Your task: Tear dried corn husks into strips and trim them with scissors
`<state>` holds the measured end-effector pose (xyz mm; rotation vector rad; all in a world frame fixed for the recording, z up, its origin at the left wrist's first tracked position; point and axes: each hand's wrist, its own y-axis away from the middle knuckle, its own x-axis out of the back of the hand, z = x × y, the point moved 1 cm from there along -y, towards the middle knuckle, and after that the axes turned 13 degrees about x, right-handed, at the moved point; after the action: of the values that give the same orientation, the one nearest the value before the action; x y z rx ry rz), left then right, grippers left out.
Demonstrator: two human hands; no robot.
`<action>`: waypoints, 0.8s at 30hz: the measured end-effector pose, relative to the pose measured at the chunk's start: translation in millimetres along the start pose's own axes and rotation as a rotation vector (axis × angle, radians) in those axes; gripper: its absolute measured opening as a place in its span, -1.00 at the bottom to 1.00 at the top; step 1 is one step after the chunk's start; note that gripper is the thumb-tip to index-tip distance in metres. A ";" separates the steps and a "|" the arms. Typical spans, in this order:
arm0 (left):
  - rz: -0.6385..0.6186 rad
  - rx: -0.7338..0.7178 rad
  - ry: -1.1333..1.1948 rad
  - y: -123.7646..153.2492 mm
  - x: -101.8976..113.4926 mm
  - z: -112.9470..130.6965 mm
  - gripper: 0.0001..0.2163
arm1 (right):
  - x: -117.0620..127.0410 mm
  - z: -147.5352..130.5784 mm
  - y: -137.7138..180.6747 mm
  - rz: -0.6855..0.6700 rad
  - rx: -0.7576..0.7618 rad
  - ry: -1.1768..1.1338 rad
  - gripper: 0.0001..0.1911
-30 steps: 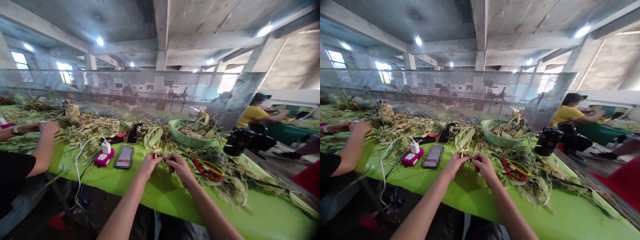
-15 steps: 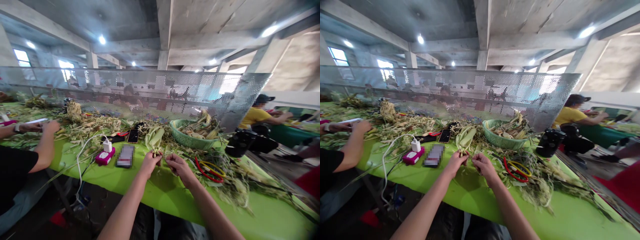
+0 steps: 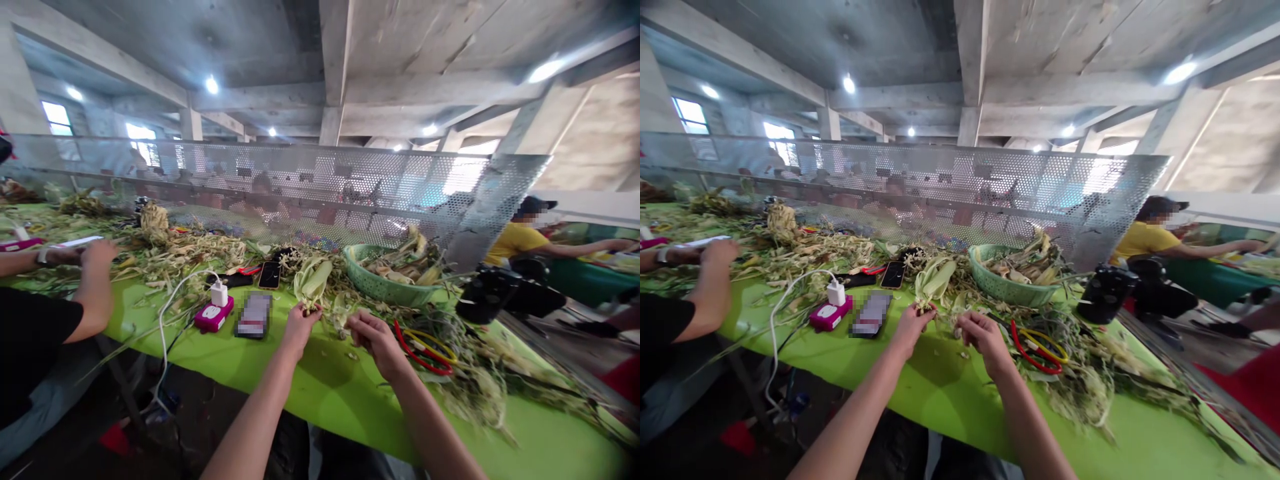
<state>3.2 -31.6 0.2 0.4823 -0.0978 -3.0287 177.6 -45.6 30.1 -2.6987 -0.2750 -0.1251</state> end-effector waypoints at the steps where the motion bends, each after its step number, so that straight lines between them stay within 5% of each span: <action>1: -0.004 -0.001 -0.006 -0.2 0.1 -0.4 -0.83 | 2.0 -0.7 -0.8 0.068 0.038 -0.002 -0.68; 4: -0.074 0.023 -0.035 0.5 -1.7 -2.4 -0.82 | 3.5 -0.5 -2.2 0.159 0.106 0.016 -0.67; 10: -0.274 0.060 -0.048 6.3 -6.9 -3.6 -0.82 | -10.6 11.3 -1.6 -0.077 -0.042 -0.065 -0.65; 18: -0.233 0.015 -0.206 -0.9 -7.7 -8.7 -0.80 | -6.7 24.9 -6.8 -0.055 0.040 0.158 -0.83; 24: -0.247 -0.025 -0.282 -1.7 -6.5 -11.0 -0.78 | -7.2 25.6 -6.6 -0.028 0.009 0.081 -0.77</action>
<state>12.7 -29.9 -8.3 0.0653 -0.0166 -3.3161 170.4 -30.2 8.7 -2.6734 -0.2884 -0.2401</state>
